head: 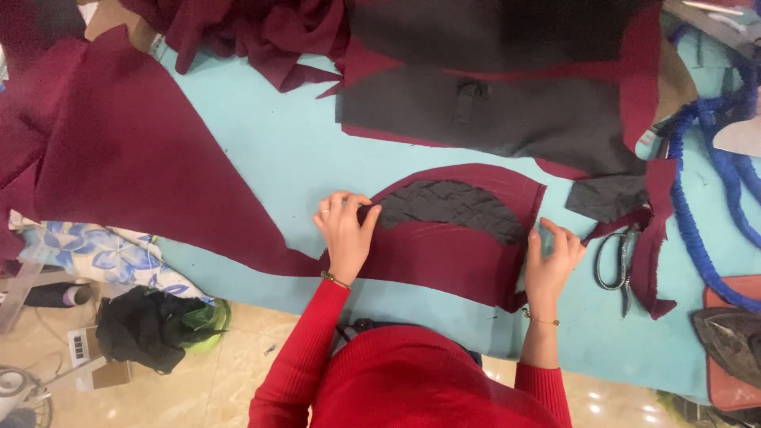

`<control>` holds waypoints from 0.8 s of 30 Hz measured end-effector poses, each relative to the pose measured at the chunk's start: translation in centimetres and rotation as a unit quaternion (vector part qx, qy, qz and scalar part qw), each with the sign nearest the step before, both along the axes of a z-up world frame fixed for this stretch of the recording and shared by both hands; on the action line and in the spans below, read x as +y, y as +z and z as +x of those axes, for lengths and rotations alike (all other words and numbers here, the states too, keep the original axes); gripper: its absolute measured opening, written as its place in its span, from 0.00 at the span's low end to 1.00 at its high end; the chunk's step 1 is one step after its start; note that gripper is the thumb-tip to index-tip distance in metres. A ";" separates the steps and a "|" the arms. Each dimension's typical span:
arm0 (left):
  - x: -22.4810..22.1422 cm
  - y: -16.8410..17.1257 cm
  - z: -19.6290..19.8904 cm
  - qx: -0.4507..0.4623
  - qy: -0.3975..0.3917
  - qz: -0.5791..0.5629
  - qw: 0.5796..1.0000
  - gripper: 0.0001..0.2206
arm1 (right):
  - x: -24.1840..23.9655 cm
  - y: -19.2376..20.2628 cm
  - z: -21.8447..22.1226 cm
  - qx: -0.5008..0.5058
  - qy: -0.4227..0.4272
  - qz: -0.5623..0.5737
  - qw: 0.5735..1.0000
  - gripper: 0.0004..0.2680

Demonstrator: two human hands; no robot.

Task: Ironing and pressing various fabric pieces on a work table in a garment factory environment.

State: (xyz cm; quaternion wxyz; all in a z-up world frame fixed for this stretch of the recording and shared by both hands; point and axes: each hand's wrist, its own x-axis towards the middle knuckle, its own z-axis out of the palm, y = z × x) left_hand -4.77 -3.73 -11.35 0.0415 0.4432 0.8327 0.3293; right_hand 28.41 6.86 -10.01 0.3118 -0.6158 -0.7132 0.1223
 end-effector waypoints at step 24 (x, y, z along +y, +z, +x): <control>1.4 -0.1 0.7 0.008 0.013 -0.033 0.999 0.12 | -0.2 1.6 -2.4 0.034 -0.040 -0.095 0.994 0.04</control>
